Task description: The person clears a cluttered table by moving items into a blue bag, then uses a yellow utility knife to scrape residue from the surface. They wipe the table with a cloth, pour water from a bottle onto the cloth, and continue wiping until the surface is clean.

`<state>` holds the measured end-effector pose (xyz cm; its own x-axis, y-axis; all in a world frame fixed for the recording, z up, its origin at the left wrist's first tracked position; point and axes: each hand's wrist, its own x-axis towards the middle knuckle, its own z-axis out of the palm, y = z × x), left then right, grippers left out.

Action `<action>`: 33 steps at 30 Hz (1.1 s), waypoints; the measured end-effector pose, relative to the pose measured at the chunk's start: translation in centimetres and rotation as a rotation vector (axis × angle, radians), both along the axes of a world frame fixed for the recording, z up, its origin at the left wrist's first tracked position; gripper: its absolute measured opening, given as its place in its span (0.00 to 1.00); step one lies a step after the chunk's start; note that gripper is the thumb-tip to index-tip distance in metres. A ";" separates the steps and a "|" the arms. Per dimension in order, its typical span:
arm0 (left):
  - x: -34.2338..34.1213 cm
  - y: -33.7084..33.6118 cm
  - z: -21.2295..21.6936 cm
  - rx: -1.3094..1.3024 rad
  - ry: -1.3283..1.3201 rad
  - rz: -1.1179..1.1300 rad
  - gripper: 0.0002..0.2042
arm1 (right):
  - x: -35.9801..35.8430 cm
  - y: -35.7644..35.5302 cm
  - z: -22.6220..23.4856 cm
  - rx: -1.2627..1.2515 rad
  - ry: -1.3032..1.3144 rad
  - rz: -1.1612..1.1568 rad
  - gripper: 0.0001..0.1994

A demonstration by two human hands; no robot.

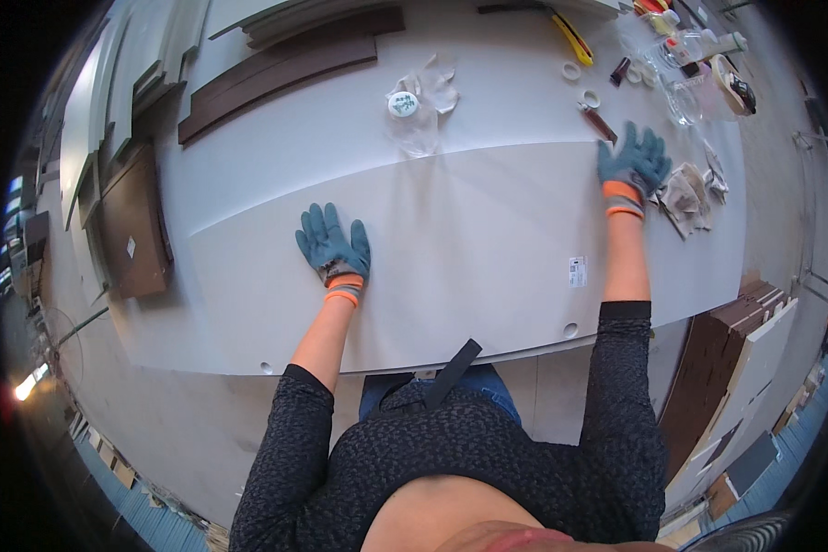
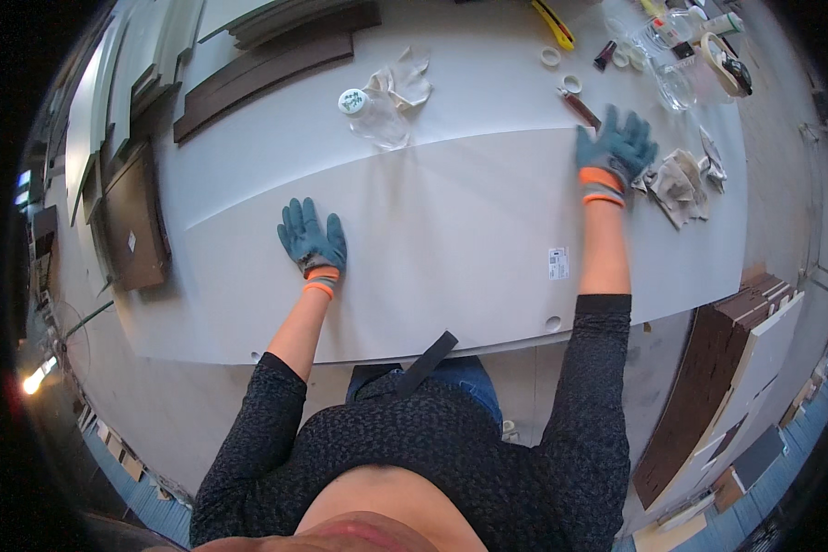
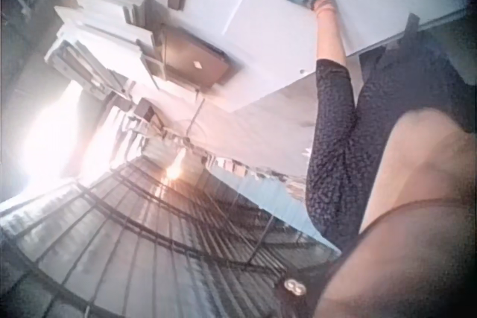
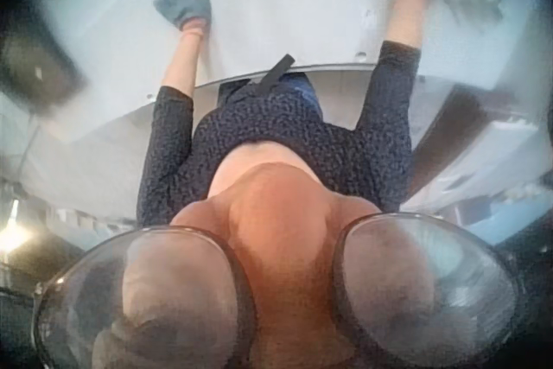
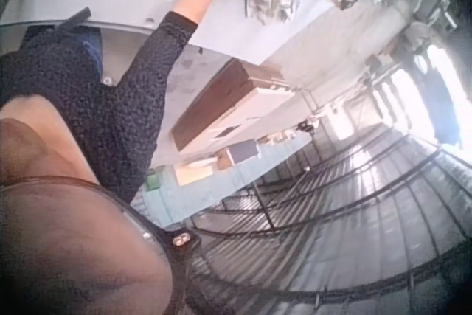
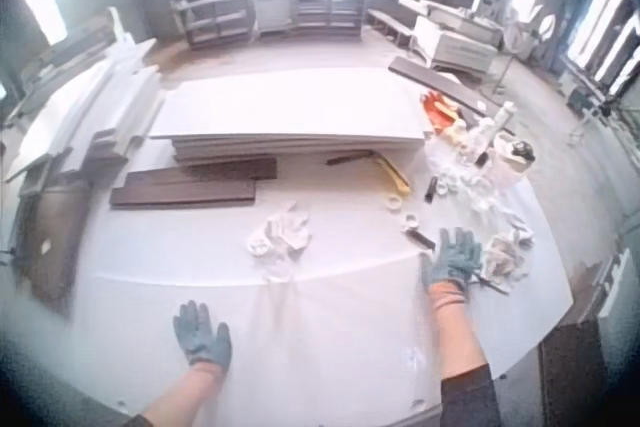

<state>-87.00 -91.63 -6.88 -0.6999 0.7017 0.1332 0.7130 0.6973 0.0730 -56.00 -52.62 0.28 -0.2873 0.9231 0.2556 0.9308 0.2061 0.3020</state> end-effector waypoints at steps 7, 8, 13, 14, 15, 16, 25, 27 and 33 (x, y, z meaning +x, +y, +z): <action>-0.1 1.3 0.1 0.035 -0.061 -0.032 0.30 | -17.2 -1.4 -3.9 -0.463 0.548 1.057 0.34; -0.2 1.7 0.0 -0.001 -0.034 -0.018 0.31 | -18.7 -1.0 -5.0 -0.434 0.496 1.095 0.34; 0.8 0.2 -1.4 -0.090 0.029 -0.002 0.30 | -18.8 -0.2 -6.9 -0.617 0.605 1.040 0.25; 1.1 0.3 -0.8 -0.060 0.018 0.003 0.29 | -16.6 0.7 -6.3 -0.636 0.748 0.984 0.23; 1.4 0.4 -0.2 -0.049 0.011 -0.003 0.28 | -14.8 1.2 -5.9 -0.651 0.900 0.936 0.21; 1.7 0.4 0.3 -0.040 0.011 0.001 0.28 | -10.7 2.4 -5.6 -0.461 0.901 0.874 0.17; 0.9 0.5 -0.9 -0.020 0.063 -0.050 0.29 | 23.5 4.5 -5.3 -0.107 0.247 0.033 0.27; 0.8 0.4 -0.9 -0.039 0.066 -0.049 0.29 | 25.4 4.5 -7.3 -0.176 0.183 -0.015 0.28; 0.6 0.5 -0.8 -0.024 0.076 -0.049 0.28 | 23.4 6.5 -6.6 -0.186 0.260 -0.278 0.20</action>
